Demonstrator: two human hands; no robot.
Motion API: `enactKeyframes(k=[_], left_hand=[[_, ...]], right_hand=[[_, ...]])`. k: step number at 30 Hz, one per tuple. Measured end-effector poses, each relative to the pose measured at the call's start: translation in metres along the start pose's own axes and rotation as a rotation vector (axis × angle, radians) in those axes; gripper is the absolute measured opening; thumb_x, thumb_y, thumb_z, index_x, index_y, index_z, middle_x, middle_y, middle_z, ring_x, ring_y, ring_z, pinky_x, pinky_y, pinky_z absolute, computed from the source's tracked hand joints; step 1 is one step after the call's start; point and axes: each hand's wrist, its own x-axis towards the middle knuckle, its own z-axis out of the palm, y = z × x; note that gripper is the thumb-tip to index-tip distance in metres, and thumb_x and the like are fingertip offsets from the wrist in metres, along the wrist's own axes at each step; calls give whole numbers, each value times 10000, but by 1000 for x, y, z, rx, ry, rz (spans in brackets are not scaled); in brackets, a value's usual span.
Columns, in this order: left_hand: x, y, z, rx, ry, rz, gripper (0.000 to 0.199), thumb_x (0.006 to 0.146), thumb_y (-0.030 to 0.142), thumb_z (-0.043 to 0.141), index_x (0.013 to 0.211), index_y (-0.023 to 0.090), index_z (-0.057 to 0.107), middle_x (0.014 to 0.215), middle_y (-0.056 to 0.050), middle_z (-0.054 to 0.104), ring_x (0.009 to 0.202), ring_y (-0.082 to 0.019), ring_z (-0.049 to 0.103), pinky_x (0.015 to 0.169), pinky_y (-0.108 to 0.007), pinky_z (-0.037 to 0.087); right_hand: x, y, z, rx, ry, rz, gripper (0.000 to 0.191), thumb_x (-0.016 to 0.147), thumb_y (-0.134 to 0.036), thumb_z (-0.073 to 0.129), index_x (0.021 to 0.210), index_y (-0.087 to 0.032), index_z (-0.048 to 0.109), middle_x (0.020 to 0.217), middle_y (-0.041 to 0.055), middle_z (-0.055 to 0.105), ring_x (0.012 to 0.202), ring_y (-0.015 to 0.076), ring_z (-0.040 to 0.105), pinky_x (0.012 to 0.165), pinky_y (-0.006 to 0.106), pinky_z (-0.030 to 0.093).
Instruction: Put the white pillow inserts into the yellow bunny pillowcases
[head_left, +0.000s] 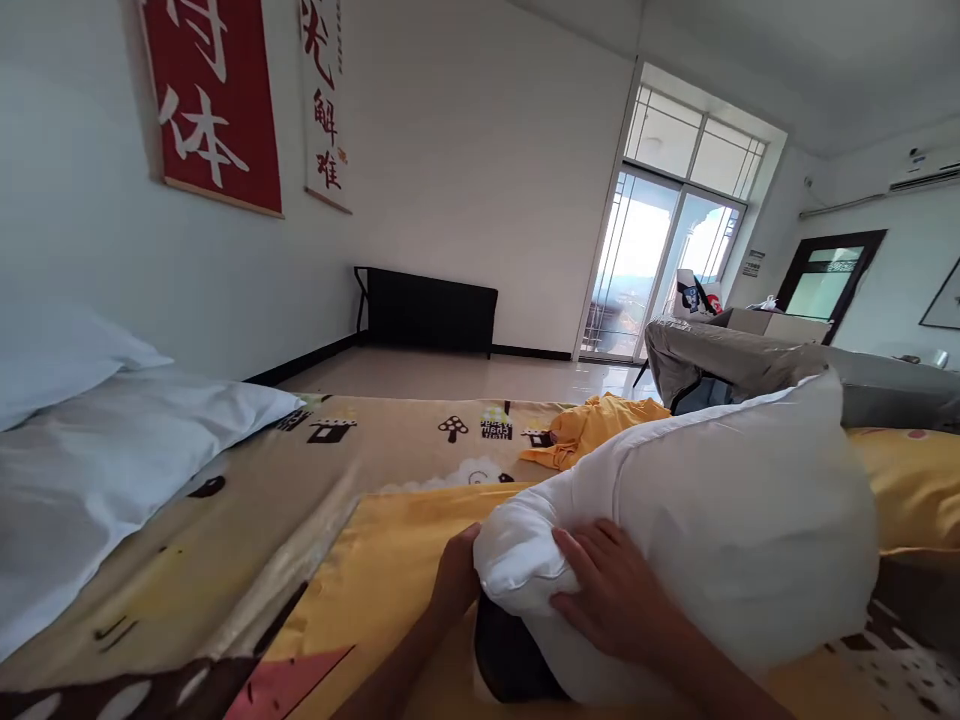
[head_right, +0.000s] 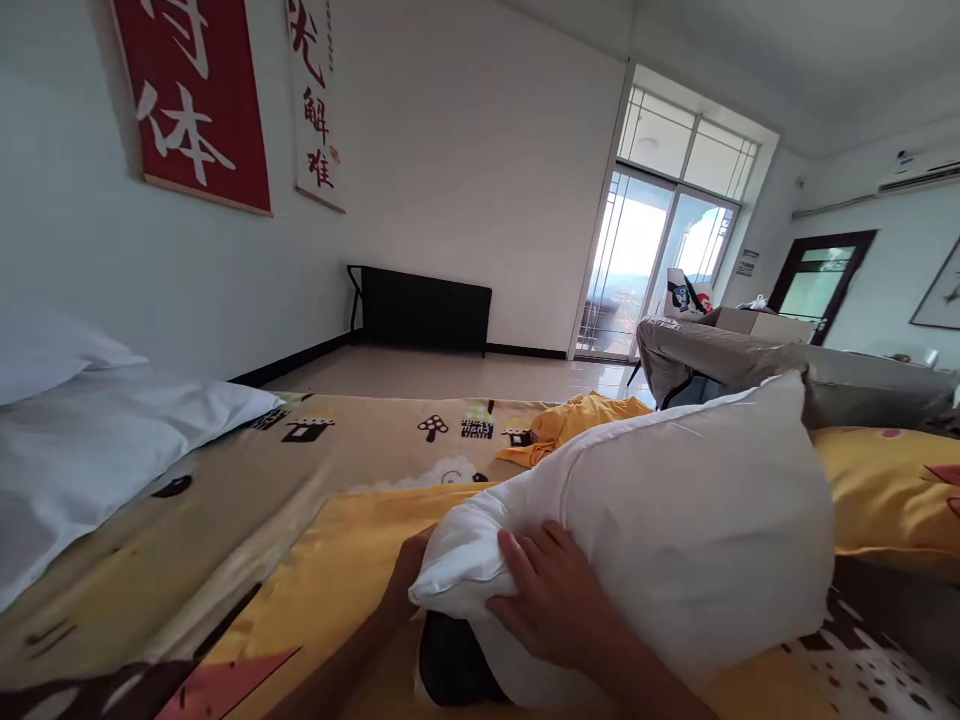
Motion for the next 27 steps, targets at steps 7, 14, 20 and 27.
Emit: enactKeyframes(k=[7, 14, 20, 27], left_hand=[[5, -7, -6, 410, -144, 88, 140, 743, 128, 493, 687, 155, 618, 794, -87, 672, 797, -231, 583, 768, -342, 370], [6, -11, -6, 679, -157, 162, 236, 812, 106, 433, 869, 129, 661, 954, -146, 661, 940, -281, 567, 839, -410, 342], [6, -1, -20, 767, -94, 270, 287, 797, 42, 403, 831, 139, 671, 905, -130, 678, 901, -261, 599, 877, -436, 348], [-11, 51, -23, 464, 23, 638, 325, 855, 119, 420, 1091, 192, 631, 1345, -130, 517, 1260, -267, 432, 980, -449, 343]], right_hand=[[-55, -3, 37, -130, -61, -32, 840, 742, -551, 608, 1397, -99, 340, 1257, 143, 568, 1154, 287, 490, 1024, 392, 309], [-58, -7, 78, -298, 53, 10, 631, 794, -278, 507, 1368, -45, 387, 1220, 184, 580, 1156, 299, 493, 1008, 413, 323], [-29, 13, 81, -277, 292, -15, 433, 812, -34, 355, 1206, -38, 535, 903, 136, 660, 883, 229, 580, 823, 377, 443], [14, 73, -15, -238, 441, 50, 320, 880, -44, 341, 708, -160, 584, 576, 30, 574, 556, 148, 499, 598, 278, 398]])
